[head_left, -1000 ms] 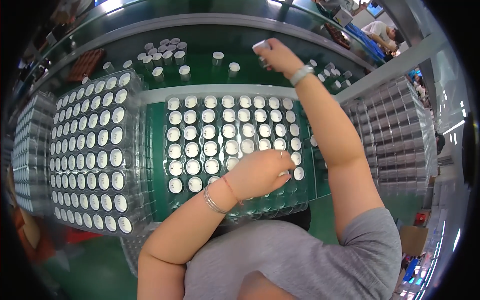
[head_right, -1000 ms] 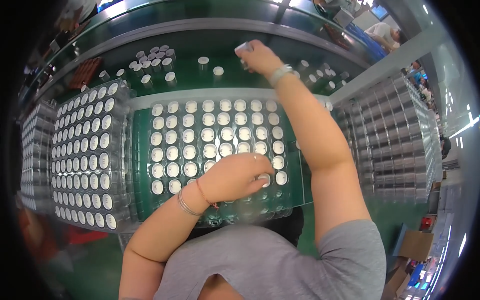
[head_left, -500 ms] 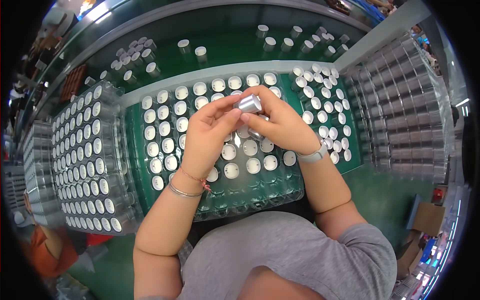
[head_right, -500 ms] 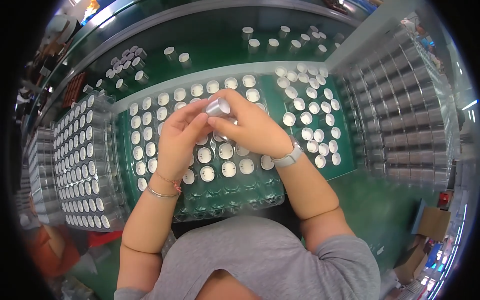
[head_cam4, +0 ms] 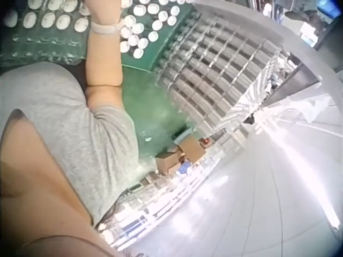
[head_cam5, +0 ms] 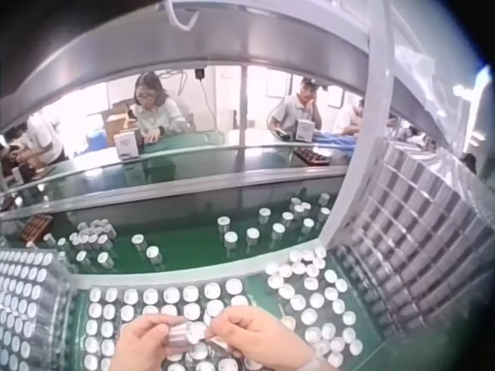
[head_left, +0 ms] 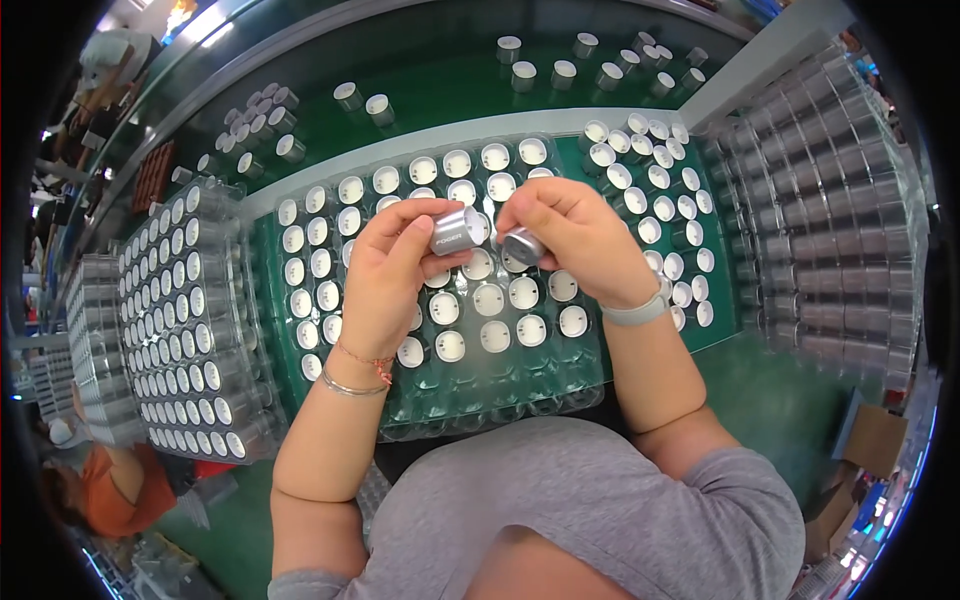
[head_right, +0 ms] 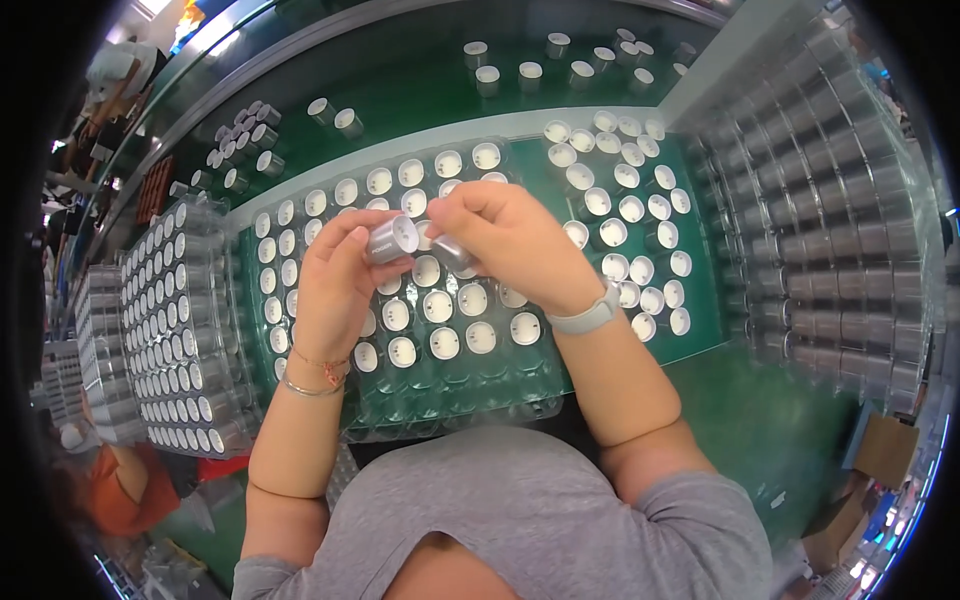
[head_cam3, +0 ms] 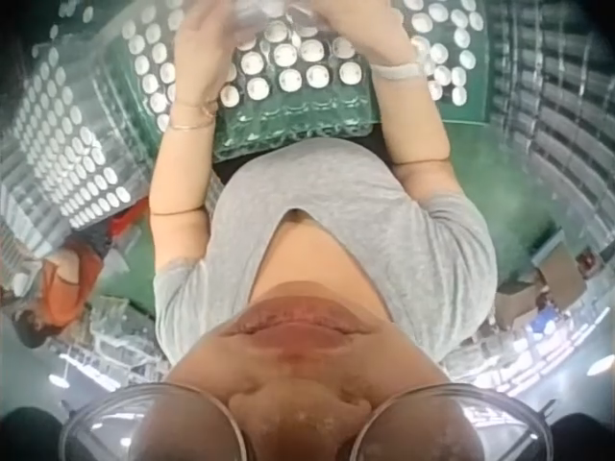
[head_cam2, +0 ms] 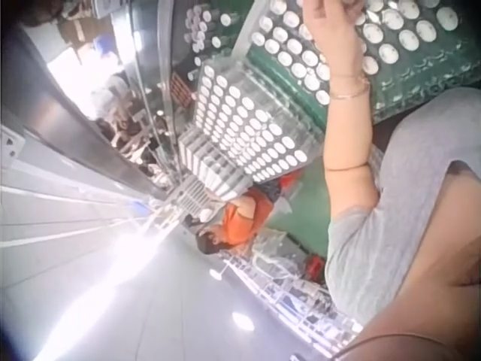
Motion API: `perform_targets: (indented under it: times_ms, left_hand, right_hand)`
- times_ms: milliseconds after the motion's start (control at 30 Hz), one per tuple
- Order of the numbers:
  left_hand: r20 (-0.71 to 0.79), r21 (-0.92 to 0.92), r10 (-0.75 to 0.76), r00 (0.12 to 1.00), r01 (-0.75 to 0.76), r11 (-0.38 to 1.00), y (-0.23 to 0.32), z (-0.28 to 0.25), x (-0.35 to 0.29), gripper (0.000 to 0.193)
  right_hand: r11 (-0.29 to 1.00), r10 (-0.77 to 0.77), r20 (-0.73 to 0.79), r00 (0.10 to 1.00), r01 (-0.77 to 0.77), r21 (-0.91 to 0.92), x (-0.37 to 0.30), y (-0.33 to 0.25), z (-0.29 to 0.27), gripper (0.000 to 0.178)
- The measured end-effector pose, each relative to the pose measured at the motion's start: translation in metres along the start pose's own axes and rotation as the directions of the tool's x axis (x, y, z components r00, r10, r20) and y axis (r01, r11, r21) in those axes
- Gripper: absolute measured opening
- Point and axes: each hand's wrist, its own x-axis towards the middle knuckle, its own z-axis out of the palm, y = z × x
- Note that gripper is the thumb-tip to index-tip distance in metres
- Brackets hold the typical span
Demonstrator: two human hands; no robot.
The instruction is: The person sorts small cylindrical electronic components by hand, placing them into a grid tray.
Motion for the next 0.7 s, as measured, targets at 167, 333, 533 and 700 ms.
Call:
perform_targets:
  times_ms: [167,333,533,700]
  left_hand:
    - [-0.023,0.069,-0.006,1.0,0.007,0.998,0.002,0.001,-0.002,0.023]
    - [-0.001,0.145,0.116,0.993,-0.114,0.983,0.001,0.005,-0.004,0.033]
    - [-0.008,0.14,0.209,0.978,-0.205,0.969,0.003,0.01,-0.005,0.041]
    - [0.006,0.152,0.214,0.977,-0.213,0.965,0.004,0.009,-0.006,0.039]
  right_hand:
    - [0.988,0.018,0.017,1.0,-0.02,0.151,0.002,0.003,0.009,0.024]
    - [0.967,-0.08,0.06,0.995,0.063,0.246,-0.001,0.002,0.014,0.03]
    - [0.949,-0.201,0.023,0.979,0.188,0.254,-0.001,0.008,0.019,0.034]
    - [0.944,-0.213,0.046,0.976,0.194,0.266,-0.001,0.008,0.017,0.029]
